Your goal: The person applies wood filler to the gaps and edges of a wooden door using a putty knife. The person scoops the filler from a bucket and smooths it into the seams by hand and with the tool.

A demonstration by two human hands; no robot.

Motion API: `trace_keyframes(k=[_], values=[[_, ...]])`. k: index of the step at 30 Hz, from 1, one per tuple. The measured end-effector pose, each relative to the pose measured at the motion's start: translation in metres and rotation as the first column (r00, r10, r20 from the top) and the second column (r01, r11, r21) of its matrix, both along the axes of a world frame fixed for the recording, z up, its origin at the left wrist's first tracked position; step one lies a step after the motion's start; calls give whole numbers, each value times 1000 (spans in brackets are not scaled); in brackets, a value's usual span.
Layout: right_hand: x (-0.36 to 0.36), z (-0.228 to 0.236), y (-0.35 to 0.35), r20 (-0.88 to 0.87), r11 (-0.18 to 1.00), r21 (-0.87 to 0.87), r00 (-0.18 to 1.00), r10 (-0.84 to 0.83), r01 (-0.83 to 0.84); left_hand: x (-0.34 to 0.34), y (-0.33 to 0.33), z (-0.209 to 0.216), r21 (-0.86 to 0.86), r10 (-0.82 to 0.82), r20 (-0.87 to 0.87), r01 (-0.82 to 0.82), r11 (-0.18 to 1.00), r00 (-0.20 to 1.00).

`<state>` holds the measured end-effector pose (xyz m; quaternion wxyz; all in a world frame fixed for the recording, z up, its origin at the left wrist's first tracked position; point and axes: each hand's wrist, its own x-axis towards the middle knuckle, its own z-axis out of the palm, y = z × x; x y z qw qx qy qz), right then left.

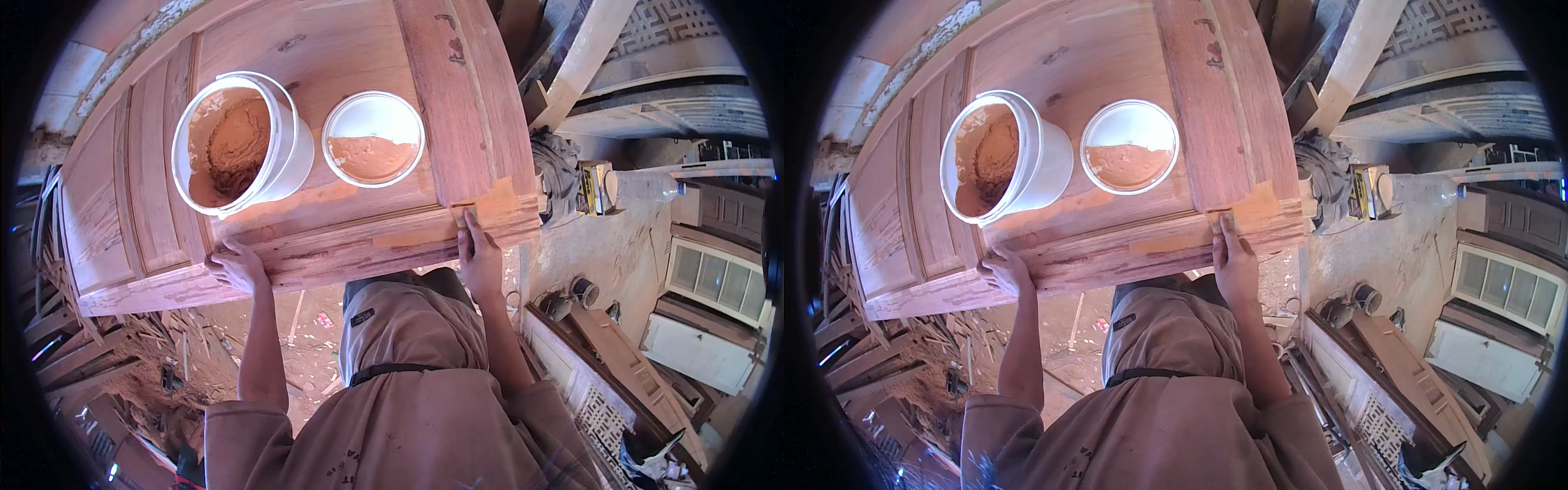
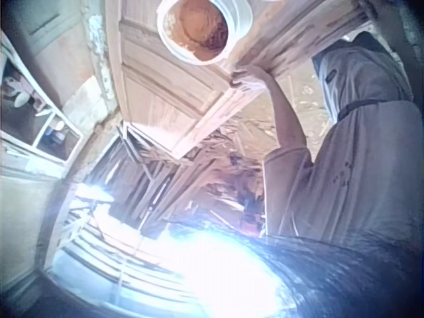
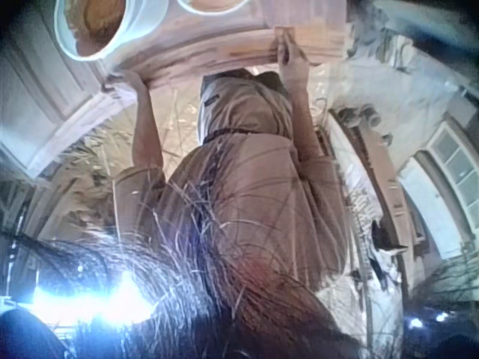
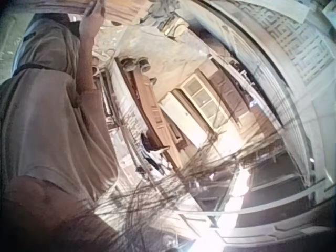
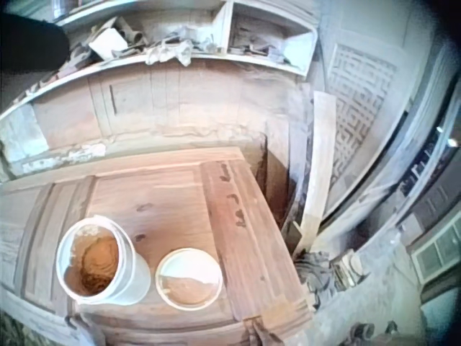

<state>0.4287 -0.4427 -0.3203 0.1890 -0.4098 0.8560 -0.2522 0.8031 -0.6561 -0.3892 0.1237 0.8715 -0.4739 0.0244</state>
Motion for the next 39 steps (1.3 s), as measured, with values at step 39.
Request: trace_keyframes(k=[39], values=[[-44,49,-2,-13,917,202,935,354,-344,9,0,-11,-55,-28,95,33,998,995]])
